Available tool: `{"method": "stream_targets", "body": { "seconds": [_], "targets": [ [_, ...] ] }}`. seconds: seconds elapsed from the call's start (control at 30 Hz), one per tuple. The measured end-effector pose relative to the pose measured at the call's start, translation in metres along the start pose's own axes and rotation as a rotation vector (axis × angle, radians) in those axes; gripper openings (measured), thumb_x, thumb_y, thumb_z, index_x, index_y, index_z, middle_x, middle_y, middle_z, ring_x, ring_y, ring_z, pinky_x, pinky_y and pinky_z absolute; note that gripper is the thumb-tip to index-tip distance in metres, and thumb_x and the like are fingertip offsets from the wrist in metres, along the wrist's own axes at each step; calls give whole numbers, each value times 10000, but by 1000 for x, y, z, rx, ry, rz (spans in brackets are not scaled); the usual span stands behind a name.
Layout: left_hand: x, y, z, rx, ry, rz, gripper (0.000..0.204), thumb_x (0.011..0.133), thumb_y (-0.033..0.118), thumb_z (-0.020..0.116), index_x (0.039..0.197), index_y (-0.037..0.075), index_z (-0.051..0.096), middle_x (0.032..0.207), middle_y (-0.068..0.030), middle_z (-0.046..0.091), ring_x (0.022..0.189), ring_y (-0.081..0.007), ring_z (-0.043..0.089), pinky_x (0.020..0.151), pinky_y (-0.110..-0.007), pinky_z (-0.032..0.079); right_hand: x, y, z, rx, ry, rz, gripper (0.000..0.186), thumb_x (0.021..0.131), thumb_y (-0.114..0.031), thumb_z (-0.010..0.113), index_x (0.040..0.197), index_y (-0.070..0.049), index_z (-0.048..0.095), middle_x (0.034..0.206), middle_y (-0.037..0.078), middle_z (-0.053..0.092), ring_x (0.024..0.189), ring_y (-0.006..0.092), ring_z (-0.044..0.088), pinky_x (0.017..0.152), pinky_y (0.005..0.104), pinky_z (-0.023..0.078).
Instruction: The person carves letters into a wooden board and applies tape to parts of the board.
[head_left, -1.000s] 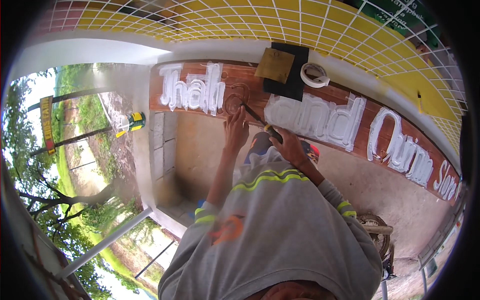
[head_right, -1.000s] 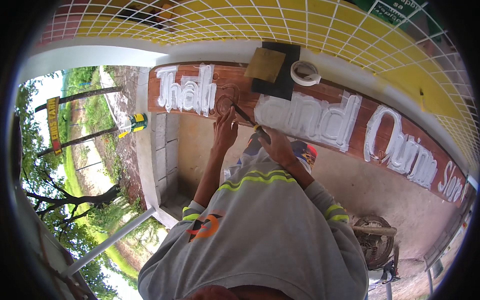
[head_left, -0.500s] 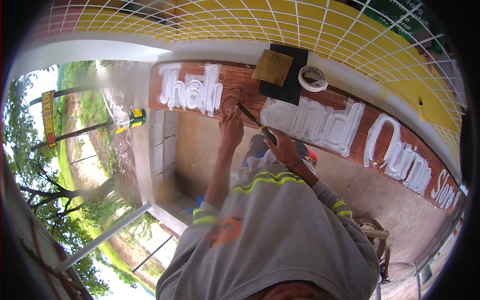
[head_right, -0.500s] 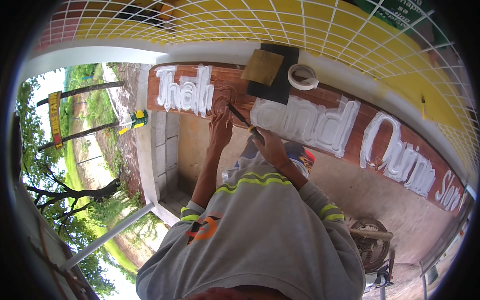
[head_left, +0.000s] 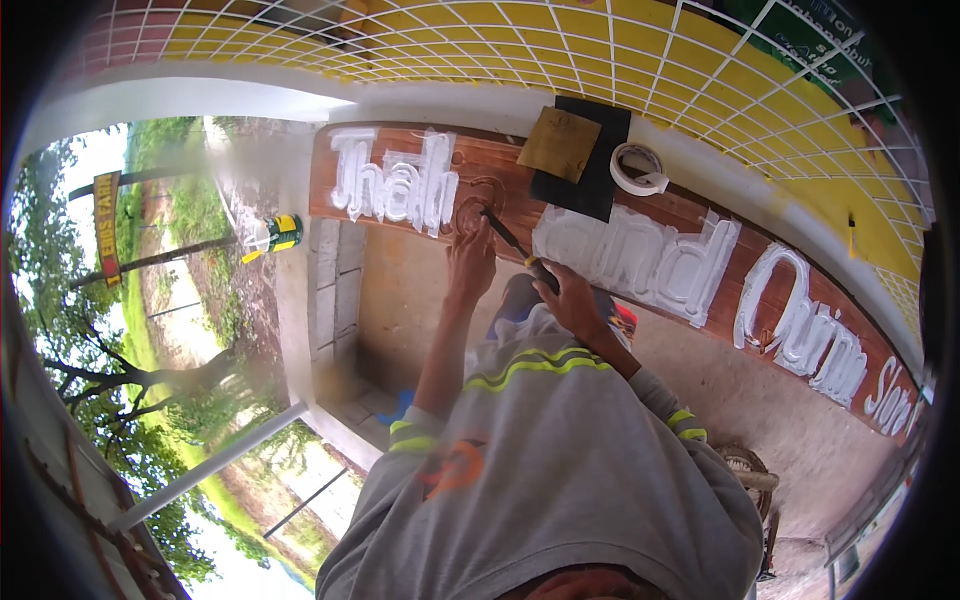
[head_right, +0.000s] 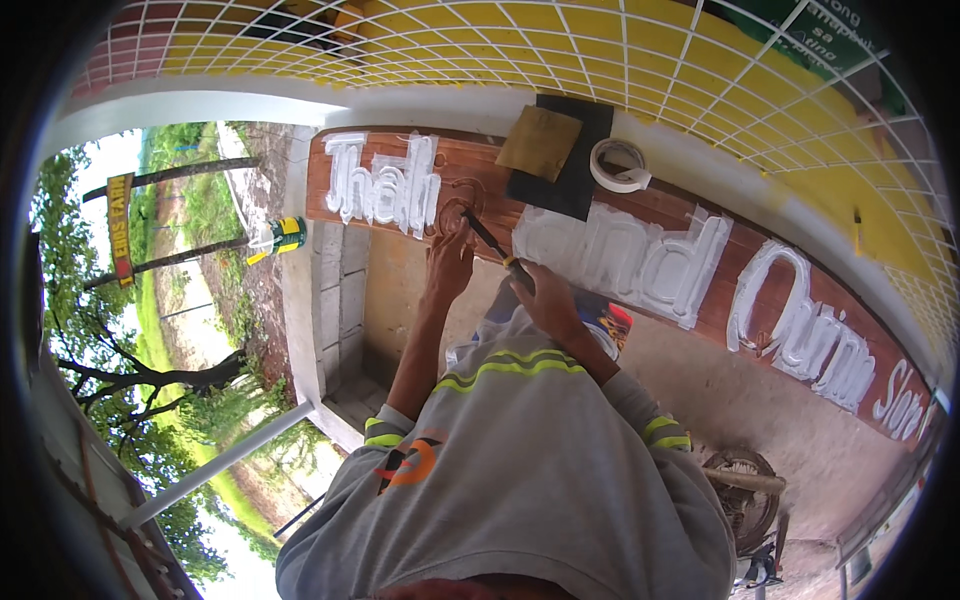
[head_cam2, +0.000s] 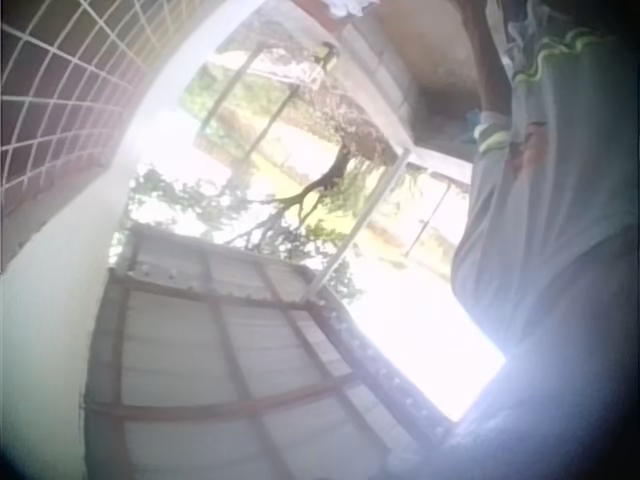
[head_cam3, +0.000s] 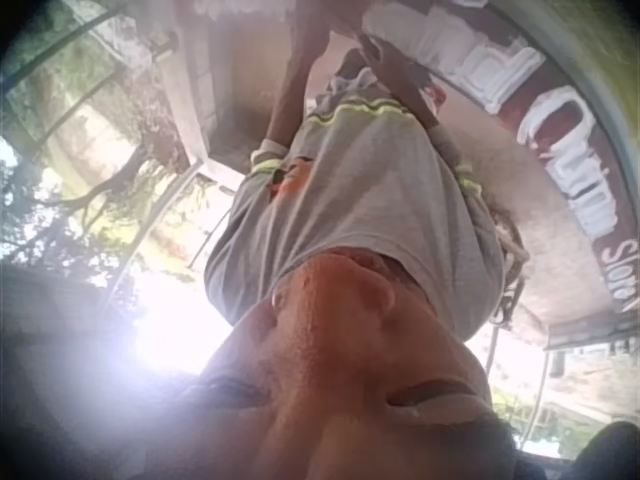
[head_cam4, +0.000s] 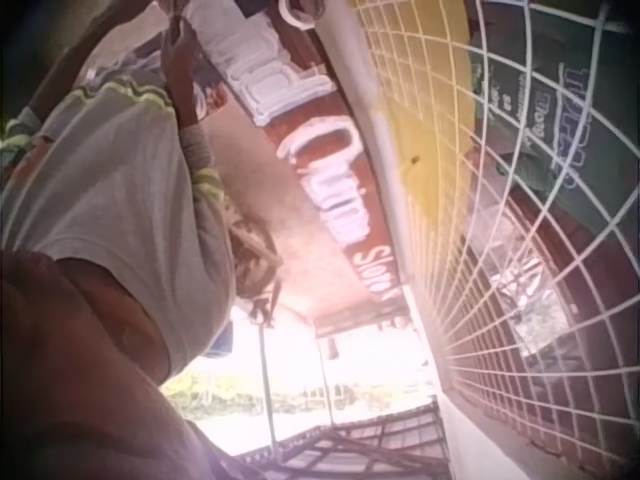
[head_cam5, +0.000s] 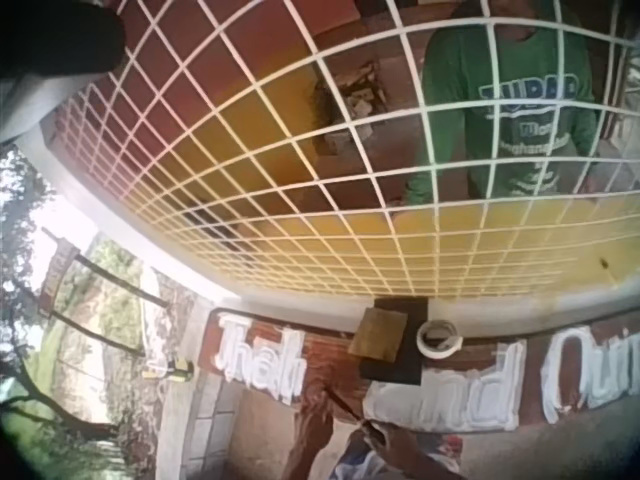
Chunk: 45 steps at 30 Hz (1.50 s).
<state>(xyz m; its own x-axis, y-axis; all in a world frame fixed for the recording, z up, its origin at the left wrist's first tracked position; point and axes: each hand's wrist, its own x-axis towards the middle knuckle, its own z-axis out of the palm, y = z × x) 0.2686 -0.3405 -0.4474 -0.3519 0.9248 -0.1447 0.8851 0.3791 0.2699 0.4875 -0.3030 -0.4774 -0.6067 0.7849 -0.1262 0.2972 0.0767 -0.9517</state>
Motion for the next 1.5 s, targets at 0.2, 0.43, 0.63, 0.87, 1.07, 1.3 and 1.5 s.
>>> {"method": "stream_targets", "body": {
  "seconds": [0.2, 0.43, 0.63, 0.87, 1.07, 1.3, 1.5],
  "targets": [
    [3, -3, -2, -34, -55, -38, 553, 896, 151, 628, 1433, 85, 519, 1231, -145, 669, 1225, -366, 552, 930, -521, 451, 7, -5, -3, -13, 2, 25, 456, 906, -275, 676, 1261, 1, 600, 1110, 235, 662, 1059, 413, 627, 918, 462, 498],
    [7, 0, -5, -42, -62, -88, 525, 886, 154, 644, 1397, 74, 554, 1249, -141, 665, 1202, -360, 564, 939, -512, 448, 22, -13, -12, -80, -65, 31, 457, 911, -292, 665, 1268, -12, 605, 1145, 231, 663, 1083, 408, 624, 935, 460, 497],
    [10, -7, -3, -140, -20, -47, 501, 880, 142, 651, 1371, 71, 582, 1201, -158, 685, 1165, -382, 593, 946, -487, 454, 33, -17, -16, -139, -106, 72, 451, 917, -305, 650, 1269, -25, 608, 1154, 230, 661, 1053, 420, 636, 913, 484, 510],
    [5, -6, -1, -118, 13, -26, 466, 893, 149, 641, 1350, 67, 605, 1156, -156, 702, 1152, -380, 598, 961, -484, 451, 34, -24, -27, -164, -122, 64, 432, 905, -265, 680, 1228, 16, 623, 1091, 249, 677, 1026, 428, 645, 895, 460, 517],
    [9, -2, -4, -173, -28, -27, 474, 898, 143, 622, 1352, 11, 583, 1127, -180, 697, 1094, -392, 629, 1026, -481, 424, 32, -25, -35, -215, -136, 68, 430, 901, -256, 674, 1227, 19, 619, 1164, 237, 662, 1062, 408, 640, 904, 458, 520],
    [5, 1, 1, -130, 8, -64, 468, 898, 140, 626, 1360, 67, 595, 1216, -150, 661, 1199, -350, 579, 1009, -469, 429, 18, -24, -37, -272, -100, 36, 446, 884, -251, 664, 1289, -73, 598, 1094, 190, 651, 974, 409, 652, 842, 483, 534],
    [1, 4, 6, -122, 51, -47, 485, 890, 119, 610, 1373, 82, 581, 1308, -117, 582, 1235, -347, 532, 999, -493, 428, 7, -16, -25, -265, -62, -9, 466, 887, -234, 669, 1318, -84, 576, 1066, 168, 620, 980, 388, 635, 829, 486, 527]
  ]
}}
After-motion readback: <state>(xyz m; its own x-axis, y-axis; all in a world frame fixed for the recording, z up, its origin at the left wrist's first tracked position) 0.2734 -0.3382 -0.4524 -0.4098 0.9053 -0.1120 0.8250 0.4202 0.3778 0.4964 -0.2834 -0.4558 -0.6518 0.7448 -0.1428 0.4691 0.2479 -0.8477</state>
